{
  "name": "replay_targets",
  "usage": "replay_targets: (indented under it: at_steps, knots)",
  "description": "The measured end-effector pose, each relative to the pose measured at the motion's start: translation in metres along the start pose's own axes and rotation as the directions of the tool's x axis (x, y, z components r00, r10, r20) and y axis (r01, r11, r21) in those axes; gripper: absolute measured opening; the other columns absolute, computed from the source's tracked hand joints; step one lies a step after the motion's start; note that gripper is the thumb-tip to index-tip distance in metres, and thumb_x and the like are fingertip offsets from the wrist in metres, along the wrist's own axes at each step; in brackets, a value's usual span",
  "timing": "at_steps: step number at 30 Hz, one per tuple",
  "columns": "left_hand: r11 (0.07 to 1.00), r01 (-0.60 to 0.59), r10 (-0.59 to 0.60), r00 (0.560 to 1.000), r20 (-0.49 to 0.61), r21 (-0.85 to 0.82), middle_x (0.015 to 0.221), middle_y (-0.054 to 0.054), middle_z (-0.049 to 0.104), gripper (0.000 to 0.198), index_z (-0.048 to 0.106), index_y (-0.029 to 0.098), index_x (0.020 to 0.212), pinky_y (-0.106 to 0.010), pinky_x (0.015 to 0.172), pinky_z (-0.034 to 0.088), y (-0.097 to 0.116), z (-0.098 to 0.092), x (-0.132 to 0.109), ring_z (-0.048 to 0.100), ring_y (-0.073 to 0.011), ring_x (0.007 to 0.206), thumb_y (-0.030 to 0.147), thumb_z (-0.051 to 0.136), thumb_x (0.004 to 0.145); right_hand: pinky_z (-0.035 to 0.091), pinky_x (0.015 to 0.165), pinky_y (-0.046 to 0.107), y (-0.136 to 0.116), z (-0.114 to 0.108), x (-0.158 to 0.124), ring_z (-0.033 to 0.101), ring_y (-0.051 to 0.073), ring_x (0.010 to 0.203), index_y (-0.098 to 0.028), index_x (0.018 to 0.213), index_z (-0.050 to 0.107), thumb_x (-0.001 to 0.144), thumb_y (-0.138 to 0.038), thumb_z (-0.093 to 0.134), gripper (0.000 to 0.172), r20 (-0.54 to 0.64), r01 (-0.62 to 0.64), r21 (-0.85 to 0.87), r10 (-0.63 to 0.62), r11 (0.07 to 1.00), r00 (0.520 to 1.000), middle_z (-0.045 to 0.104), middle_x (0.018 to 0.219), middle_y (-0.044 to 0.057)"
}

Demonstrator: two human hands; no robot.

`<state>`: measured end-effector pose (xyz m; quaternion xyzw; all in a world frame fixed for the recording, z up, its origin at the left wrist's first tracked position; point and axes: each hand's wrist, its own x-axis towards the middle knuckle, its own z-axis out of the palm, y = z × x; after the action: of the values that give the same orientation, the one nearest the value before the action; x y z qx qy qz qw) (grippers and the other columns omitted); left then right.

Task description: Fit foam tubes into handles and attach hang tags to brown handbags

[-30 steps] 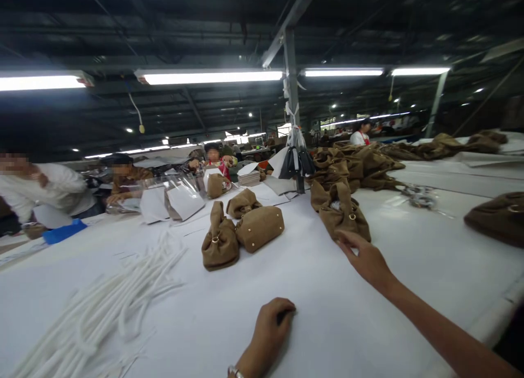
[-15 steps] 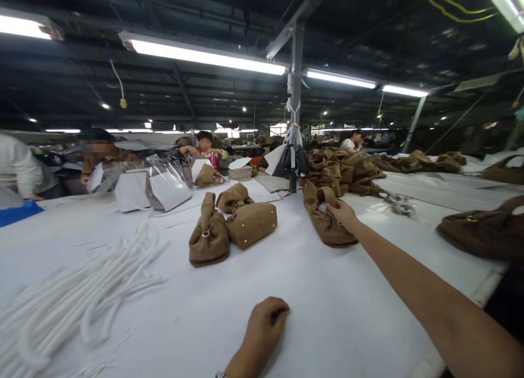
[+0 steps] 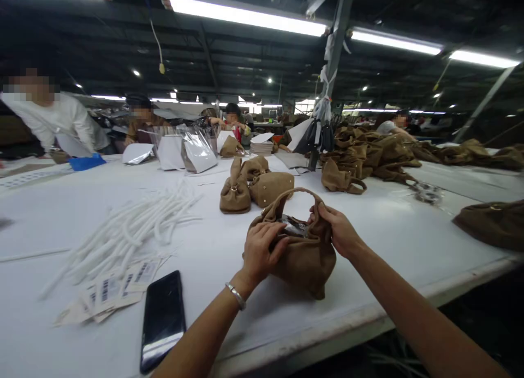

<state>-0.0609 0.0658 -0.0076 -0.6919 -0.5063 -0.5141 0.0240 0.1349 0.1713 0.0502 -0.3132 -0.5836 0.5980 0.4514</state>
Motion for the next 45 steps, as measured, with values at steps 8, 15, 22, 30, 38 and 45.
replay_targets:
  at_steps: [8, 15, 22, 30, 38, 45]
  knots:
    - [0.986, -0.08, 0.044, 0.973, 0.228, 0.149, 0.109, -0.004, 0.071, 0.021, 0.067, 0.023, 0.112, -0.032, 0.089, 0.055, 0.031, -0.051, -0.035, 0.066, -0.0183, 0.099, 0.028, 0.065, 0.091, 0.044, 0.043, 0.021, -0.017, 0.029, -0.032, 0.052, 0.011, 0.047, -0.017, 0.075, 0.065, 0.073, -0.063, 0.074, 0.047, 0.14, -0.045, 0.082, 0.034, 0.996, 0.99, 0.057, 0.054, -0.002]
    - [0.889, -0.276, 0.191, 0.949, 0.251, 0.366, 0.085, -0.003, 0.071, 0.018, 0.064, 0.02, 0.103, -0.033, 0.072, 0.053, 0.068, -0.044, -0.052, 0.066, -0.0192, 0.076, 0.035, 0.056, 0.096, 0.049, 0.051, 0.027, -0.007, 0.03, -0.05, 0.059, 0.016, 0.054, -0.017, 0.082, 0.07, 0.09, -0.062, 0.052, 0.049, 0.048, 0.199, -0.21, -0.193, 0.957, 0.98, 0.065, 0.06, 0.003]
    - [0.909, -0.217, 0.163, 0.971, 0.176, 0.356, 0.083, -0.002, 0.071, 0.016, 0.061, 0.02, 0.099, -0.031, 0.068, 0.051, 0.077, -0.03, -0.066, 0.066, -0.0184, 0.074, 0.034, 0.054, 0.097, 0.051, 0.099, 0.037, 0.002, 0.028, -0.107, 0.066, 0.021, 0.109, -0.028, 0.125, 0.064, 0.087, -0.011, 0.059, 0.042, 0.376, 0.783, -0.6, -0.806, 0.164, 0.457, 0.071, 0.118, 0.004]
    - [0.914, -0.323, 0.306, 0.946, 0.104, 0.244, 0.083, -0.003, 0.073, 0.014, 0.064, 0.018, 0.096, -0.031, 0.075, 0.052, 0.083, -0.028, -0.077, 0.067, -0.0169, 0.078, 0.027, 0.054, 0.098, 0.052, 0.095, 0.037, 0.006, 0.034, -0.094, 0.069, 0.026, 0.103, -0.027, 0.102, 0.077, 0.079, -0.011, 0.055, 0.036, 0.65, 0.639, -0.611, -0.165, 0.468, 0.742, 0.074, 0.112, 0.004]
    - [0.93, -0.328, 0.293, 0.934, 0.205, 0.166, 0.079, -0.003, 0.072, 0.026, 0.065, 0.015, 0.097, -0.026, 0.066, 0.053, 0.101, -0.032, -0.069, 0.066, -0.0145, 0.07, 0.032, 0.046, 0.101, 0.045, 0.053, 0.026, 0.006, 0.051, -0.067, 0.052, 0.013, 0.044, -0.023, 0.055, 0.071, 0.064, -0.008, 0.065, 0.018, 0.728, 0.539, -0.623, 0.168, 0.567, 0.665, 0.066, 0.051, -0.002]
    - [0.931, -0.235, 0.155, 0.947, 0.28, 0.281, 0.086, -0.003, 0.072, 0.03, 0.061, 0.017, 0.097, -0.028, 0.066, 0.053, 0.094, -0.029, -0.069, 0.07, -0.0173, 0.079, 0.044, 0.047, 0.099, 0.053, 0.073, 0.035, 0.008, 0.036, -0.079, 0.069, 0.026, 0.079, -0.024, 0.082, 0.075, 0.075, -0.027, 0.066, 0.012, 0.769, 0.601, -0.543, 0.06, 0.587, 0.636, 0.076, 0.084, 0.004]
